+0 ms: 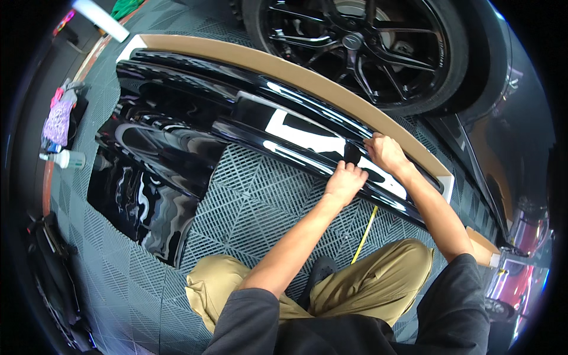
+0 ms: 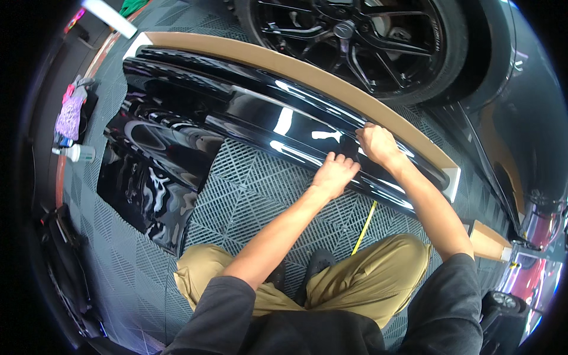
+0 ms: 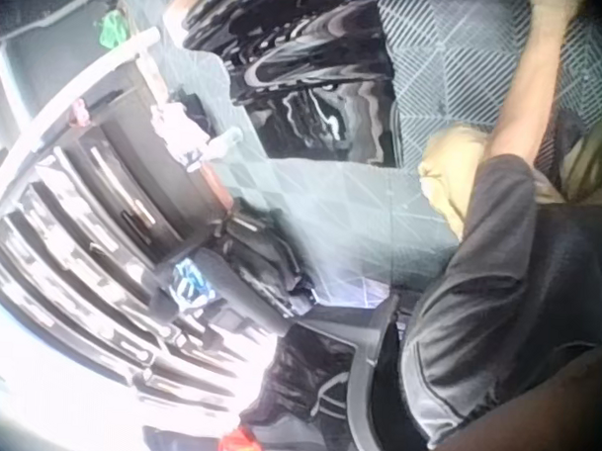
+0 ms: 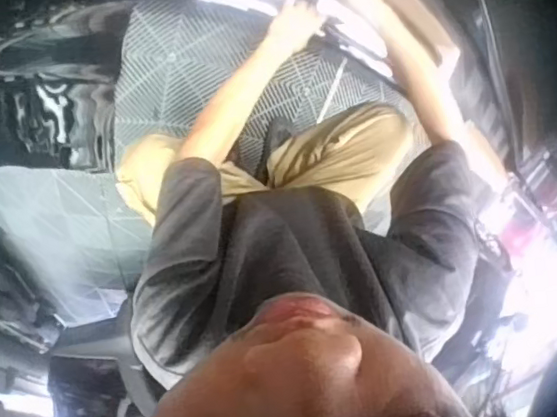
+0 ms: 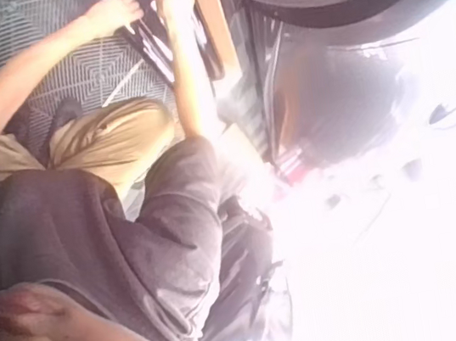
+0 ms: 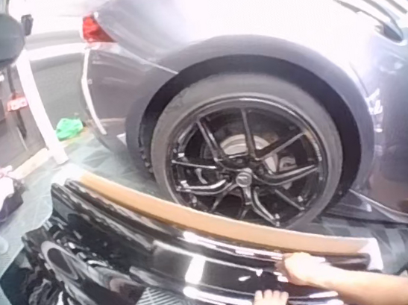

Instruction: The person unpacks black glossy trim pieces from a cardboard box, removes protective film, and positions them along the roofline of a dark gray car. The person handles the trim by hand and aligns it with the vehicle's roof edge.

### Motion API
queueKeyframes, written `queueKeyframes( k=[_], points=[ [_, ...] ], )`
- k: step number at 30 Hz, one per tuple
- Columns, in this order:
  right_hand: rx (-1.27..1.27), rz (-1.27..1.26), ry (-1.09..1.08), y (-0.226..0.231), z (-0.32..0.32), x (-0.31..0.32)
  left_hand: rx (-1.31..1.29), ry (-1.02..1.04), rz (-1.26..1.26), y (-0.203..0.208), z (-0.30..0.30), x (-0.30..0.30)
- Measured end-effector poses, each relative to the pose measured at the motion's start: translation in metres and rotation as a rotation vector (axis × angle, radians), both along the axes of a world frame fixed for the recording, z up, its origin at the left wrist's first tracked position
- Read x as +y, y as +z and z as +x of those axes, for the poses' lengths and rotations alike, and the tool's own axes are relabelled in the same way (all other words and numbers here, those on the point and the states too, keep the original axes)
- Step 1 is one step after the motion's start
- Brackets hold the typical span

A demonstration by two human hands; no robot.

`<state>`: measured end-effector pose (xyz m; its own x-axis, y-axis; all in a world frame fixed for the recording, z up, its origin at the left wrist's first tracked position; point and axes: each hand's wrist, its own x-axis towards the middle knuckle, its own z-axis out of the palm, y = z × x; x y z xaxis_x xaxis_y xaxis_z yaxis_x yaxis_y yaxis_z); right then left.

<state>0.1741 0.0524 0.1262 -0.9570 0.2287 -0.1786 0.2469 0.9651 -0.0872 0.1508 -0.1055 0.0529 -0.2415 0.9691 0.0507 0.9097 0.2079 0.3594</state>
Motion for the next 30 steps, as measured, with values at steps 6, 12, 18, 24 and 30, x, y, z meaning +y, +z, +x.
queueKeyframes(
  k=[6, 12, 18, 24, 30],
  points=[
    [-0.040, 0.048, 0.015, 0.013, 0.060, 0.039, 0.037, -0.053, -0.050, 0.005, 0.001, 0.003],
    [-0.086, 0.035, -0.013, 0.019, 0.115, 0.070, 0.058, -0.081, -0.069, 0.001, -0.002, -0.003],
    [-0.164, 0.093, -0.091, 0.021, 0.176, 0.105, 0.078, -0.120, -0.050, 0.009, -0.003, -0.006],
    [-0.250, 0.076, -0.273, 0.024, 0.228, 0.138, 0.099, -0.119, -0.047, 0.014, 0.000, -0.008],
    [-0.309, 0.141, -0.353, 0.029, 0.279, 0.168, 0.150, -0.148, -0.124, 0.016, 0.000, -0.011]
  ],
)
